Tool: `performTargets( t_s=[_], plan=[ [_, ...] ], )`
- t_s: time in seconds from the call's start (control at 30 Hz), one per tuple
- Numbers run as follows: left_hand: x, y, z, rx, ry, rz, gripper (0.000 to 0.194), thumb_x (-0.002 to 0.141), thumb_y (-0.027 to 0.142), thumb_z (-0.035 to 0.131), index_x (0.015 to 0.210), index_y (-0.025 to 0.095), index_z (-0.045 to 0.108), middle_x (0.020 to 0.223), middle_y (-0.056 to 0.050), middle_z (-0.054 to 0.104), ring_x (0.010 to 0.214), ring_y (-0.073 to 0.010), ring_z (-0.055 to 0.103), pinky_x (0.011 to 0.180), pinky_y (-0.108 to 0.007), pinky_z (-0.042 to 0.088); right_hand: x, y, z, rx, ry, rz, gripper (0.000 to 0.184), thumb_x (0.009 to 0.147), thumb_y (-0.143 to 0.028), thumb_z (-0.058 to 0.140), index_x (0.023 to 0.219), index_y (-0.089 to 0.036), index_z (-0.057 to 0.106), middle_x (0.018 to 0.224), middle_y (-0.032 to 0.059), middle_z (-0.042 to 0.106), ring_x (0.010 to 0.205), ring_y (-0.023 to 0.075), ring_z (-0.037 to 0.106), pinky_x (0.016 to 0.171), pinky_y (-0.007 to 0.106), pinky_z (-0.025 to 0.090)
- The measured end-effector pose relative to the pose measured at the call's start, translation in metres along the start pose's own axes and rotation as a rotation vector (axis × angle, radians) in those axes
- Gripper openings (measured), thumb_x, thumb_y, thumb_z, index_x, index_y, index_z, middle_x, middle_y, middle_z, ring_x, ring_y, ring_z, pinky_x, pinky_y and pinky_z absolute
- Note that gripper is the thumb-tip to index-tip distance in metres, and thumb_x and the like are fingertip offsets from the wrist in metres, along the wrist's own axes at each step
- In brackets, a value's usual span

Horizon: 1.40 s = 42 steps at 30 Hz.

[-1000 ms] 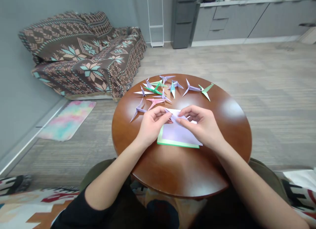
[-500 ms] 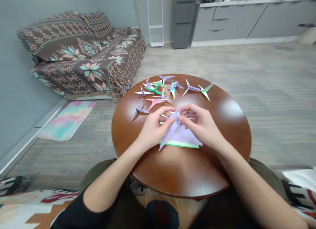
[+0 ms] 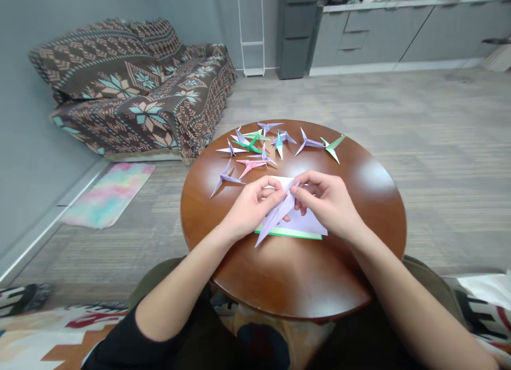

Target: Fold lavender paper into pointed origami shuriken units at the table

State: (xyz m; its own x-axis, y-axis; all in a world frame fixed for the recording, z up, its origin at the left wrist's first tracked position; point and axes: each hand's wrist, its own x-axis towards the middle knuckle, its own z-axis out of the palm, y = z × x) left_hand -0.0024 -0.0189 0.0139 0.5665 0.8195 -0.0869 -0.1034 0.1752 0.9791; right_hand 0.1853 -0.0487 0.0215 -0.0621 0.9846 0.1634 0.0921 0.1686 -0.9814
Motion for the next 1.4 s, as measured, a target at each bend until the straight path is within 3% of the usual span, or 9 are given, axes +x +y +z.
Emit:
performTargets(
  t_s=[0.23, 0.37, 0.5, 0.8, 1.07, 1.4],
  plan=[
    [-0.0004, 0.0013, 0.0011, 0.147, 0.039, 0.065, 0.035, 0.085, 0.047, 0.08, 0.089, 0.017, 0.063, 0.072, -0.003, 0.075, 0.059, -0.0144, 0.067, 0.057, -0.023, 0.047, -0.0006, -0.002, -0.0006, -0.05, 0.016, 0.022, 0.005, 0.083, -0.022, 0.071, 0.082, -0.017, 0.069, 0.058, -0.0015, 0.064, 0.05, 0.0127, 0.059, 0.044, 0.023, 0.047],
    [-0.0017, 0.0015, 0.0016, 0.216, 0.091, 0.091, 0.029, 0.085, 0.041, 0.079, 0.085, 0.016, 0.064, 0.065, 0.001, 0.07, 0.053, -0.0105, 0.056, 0.054, -0.021, 0.037, -0.0013, -0.0033, -0.0014, -0.043, -0.015, 0.023, 0.008, 0.085, -0.024, 0.07, 0.084, -0.016, 0.071, 0.058, -0.0009, 0.064, 0.049, 0.012, 0.058, 0.044, 0.023, 0.047],
    [-0.0026, 0.0012, 0.0026, 0.237, 0.094, 0.087, 0.028, 0.086, 0.041, 0.077, 0.085, 0.016, 0.064, 0.067, -0.001, 0.071, 0.054, -0.0111, 0.057, 0.054, -0.022, 0.033, -0.0016, -0.0042, -0.0007, -0.014, -0.03, 0.036, 0.014, 0.08, -0.027, 0.08, 0.084, -0.017, 0.071, 0.059, -0.0019, 0.063, 0.051, 0.0124, 0.059, 0.041, 0.022, 0.044],
    [-0.0023, 0.0027, 0.0023, 0.196, 0.053, 0.086, 0.027, 0.087, 0.041, 0.076, 0.084, 0.017, 0.064, 0.07, -0.002, 0.075, 0.059, -0.0142, 0.065, 0.058, -0.023, 0.044, -0.002, -0.0013, -0.0001, 0.043, -0.035, 0.034, 0.024, 0.082, -0.037, 0.084, 0.082, -0.016, 0.071, 0.056, -0.0014, 0.065, 0.048, 0.012, 0.058, 0.044, 0.024, 0.044],
    [-0.0029, 0.0025, 0.0021, 0.087, 0.058, 0.025, 0.031, 0.085, 0.042, 0.079, 0.086, 0.017, 0.062, 0.07, -0.003, 0.074, 0.06, -0.0165, 0.071, 0.06, -0.025, 0.055, 0.0, -0.001, -0.0016, 0.01, -0.065, 0.005, 0.027, 0.098, -0.04, 0.067, 0.086, -0.016, 0.072, 0.058, -0.0011, 0.066, 0.047, 0.0111, 0.058, 0.047, 0.025, 0.049],
    [-0.0013, 0.0018, 0.0032, 0.096, 0.024, 0.063, 0.035, 0.09, 0.05, 0.075, 0.088, 0.018, 0.06, 0.076, -0.001, 0.07, 0.057, -0.0125, 0.067, 0.05, -0.021, 0.052, -0.0008, -0.0005, -0.0002, -0.076, -0.039, -0.007, 0.015, 0.092, -0.032, 0.07, 0.084, -0.019, 0.068, 0.058, -0.0026, 0.062, 0.049, 0.0119, 0.058, 0.043, 0.023, 0.047]
  ],
)
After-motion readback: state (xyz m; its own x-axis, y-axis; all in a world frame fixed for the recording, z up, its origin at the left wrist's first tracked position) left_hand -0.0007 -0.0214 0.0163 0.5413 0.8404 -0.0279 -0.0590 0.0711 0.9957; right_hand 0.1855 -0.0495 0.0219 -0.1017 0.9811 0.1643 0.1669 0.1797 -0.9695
